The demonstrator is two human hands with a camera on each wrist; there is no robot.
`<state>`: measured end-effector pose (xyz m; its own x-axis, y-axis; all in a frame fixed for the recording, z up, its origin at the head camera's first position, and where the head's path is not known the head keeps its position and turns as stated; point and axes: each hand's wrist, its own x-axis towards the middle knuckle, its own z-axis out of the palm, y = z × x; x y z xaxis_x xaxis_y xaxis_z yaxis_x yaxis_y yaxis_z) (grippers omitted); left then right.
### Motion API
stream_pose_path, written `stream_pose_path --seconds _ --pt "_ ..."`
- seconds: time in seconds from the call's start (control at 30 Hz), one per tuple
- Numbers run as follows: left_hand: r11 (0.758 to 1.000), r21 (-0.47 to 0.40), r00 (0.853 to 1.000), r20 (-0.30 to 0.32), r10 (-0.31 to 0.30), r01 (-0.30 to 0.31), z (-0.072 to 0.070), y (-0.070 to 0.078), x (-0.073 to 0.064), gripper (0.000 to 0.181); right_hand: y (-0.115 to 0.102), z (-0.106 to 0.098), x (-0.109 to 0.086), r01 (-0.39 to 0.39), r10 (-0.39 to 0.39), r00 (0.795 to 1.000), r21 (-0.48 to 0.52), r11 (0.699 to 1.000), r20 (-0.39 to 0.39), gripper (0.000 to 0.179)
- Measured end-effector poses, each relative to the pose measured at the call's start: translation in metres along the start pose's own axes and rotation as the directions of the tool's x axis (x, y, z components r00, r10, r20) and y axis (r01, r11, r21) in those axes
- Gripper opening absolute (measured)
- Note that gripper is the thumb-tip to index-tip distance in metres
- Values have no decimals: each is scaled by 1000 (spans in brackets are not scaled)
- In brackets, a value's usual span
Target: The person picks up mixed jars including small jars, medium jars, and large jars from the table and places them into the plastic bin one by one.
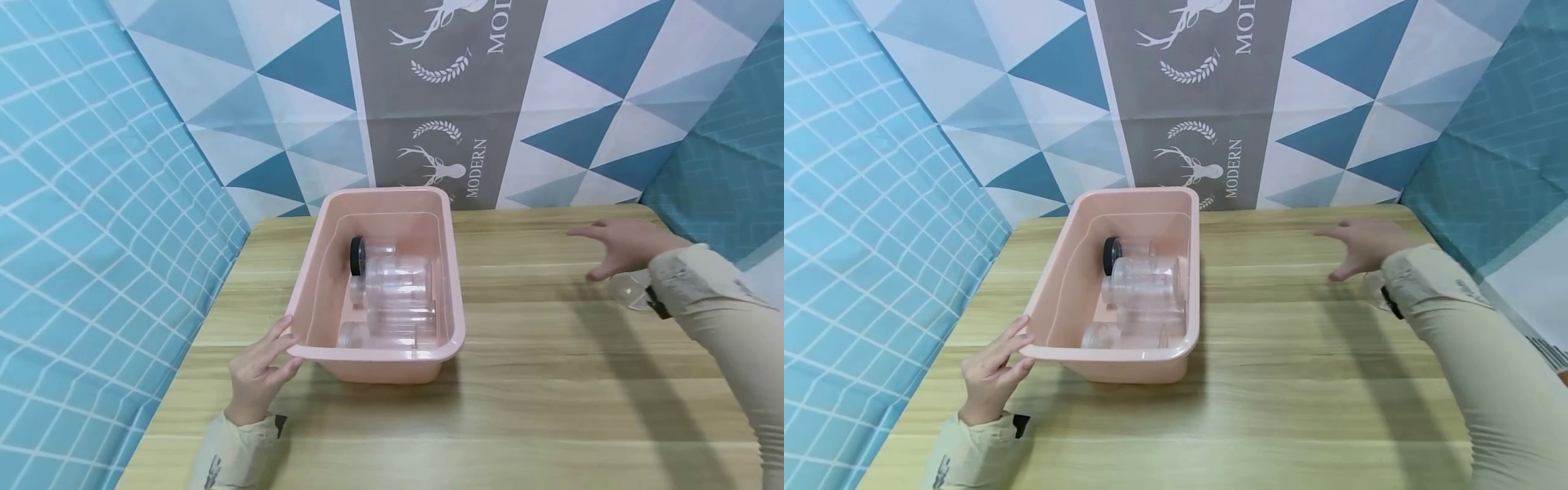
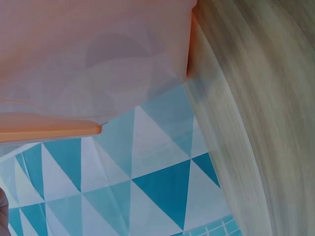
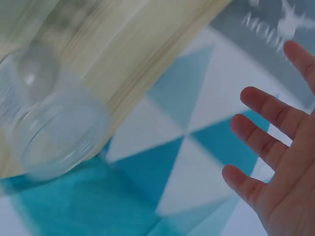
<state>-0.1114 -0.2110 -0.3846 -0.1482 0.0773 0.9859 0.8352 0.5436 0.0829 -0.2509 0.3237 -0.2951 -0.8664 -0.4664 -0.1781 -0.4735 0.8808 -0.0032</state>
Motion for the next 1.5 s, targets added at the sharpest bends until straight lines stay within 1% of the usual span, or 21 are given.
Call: stream_pose_path --seconds 0.1,0.2,0.3,0.37,0.4,0.47,0.57,0.63,0.7,0.77,0.83,0.9,0.93,0.97,1.0,1.07,1.13,1.2,1.3,1.4,1.5 --pt "1000 -1 1000 4 -1 1 -2 -1 0 49 25 2 -16 -57 58 998 39 998 -25 89" --pt "1000 7 1000 0 3 -3 -2 -1 -1 49 47 12 -32 -87 96 994 137 987 -60 87" --pt "1000 5 1000 -2 5 -5 -2 -1 -1 49 60 28 -46 -128 158 984 283 951 -87 91" --pt "1000 1 1000 -5 2 -2 -2 -1 -1 49 64 41 -55 -167 229 968 413 895 -104 95" --pt "1000 -2 1000 -5 0 0 -2 -1 -1 49 69 49 -58 -193 275 955 479 856 -107 97" --pt "1000 -6 1000 -6 -7 7 -3 0 -1 49 79 69 -65 -199 351 928 636 746 -122 98" --pt "1000 -4 1000 -7 -17 17 -3 0 -2 49 105 112 -67 -197 470 868 757 623 -160 92" --pt "1000 -4 1000 -5 -22 22 -3 0 -2 50 112 132 -69 -173 516 840 818 549 -169 89" --pt "1000 -1 1000 -1 -27 27 -4 0 -2 50 106 141 -70 -150 547 818 850 505 -181 87" --pt "999 3 999 5 -34 34 -4 0 -3 50 89 137 -72 -112 572 798 886 449 -189 88" --pt "999 3 999 8 -41 41 -4 0 -3 50 73 131 -73 -75 614 760 911 407 -211 88" --pt "999 3 999 7 -44 44 -4 1 -2 50 61 127 -73 -79 677 700 918 389 -227 89" --pt "999 6 999 5 -42 42 -4 1 -2 50 57 125 -73 -69 699 676 924 375 -233 89" --pt "999 7 999 2 -41 41 -4 2 -2 50 54 124 -72 -64 715 661 931 359 -230 88" --pt "999 2 999 -4 -40 40 -4 2 -1 50 52 124 -71 -61 721 655 936 347 -224 88" --pt "999 -4 999 -16 -36 36 -4 3 -1 50 50 126 -70 -65 722 661 943 325 -204 89" --pt "999 -25 999 -21 -38 37 -4 3 0 50 51 131 -68 -81 715 677 947 311 -177 92" --pt "999 -37 999 -19 -39 38 -4 3 0 49 52 136 -67 -113 709 690 945 308 -149 95" --pt "999 -25 999 -4 -36 36 -3 1 -1 49 54 143 -64 -136 710 694 945 296 -123 100" --pt "999 -1 999 10 -32 32 -3 0 -3 49 54 148 -62 -152 718 688 948 281 -102 101" --pt "999 2 999 20 -37 37 -5 -1 -5 49 53 148 -60 -192 745 662 945 265 -75 98"
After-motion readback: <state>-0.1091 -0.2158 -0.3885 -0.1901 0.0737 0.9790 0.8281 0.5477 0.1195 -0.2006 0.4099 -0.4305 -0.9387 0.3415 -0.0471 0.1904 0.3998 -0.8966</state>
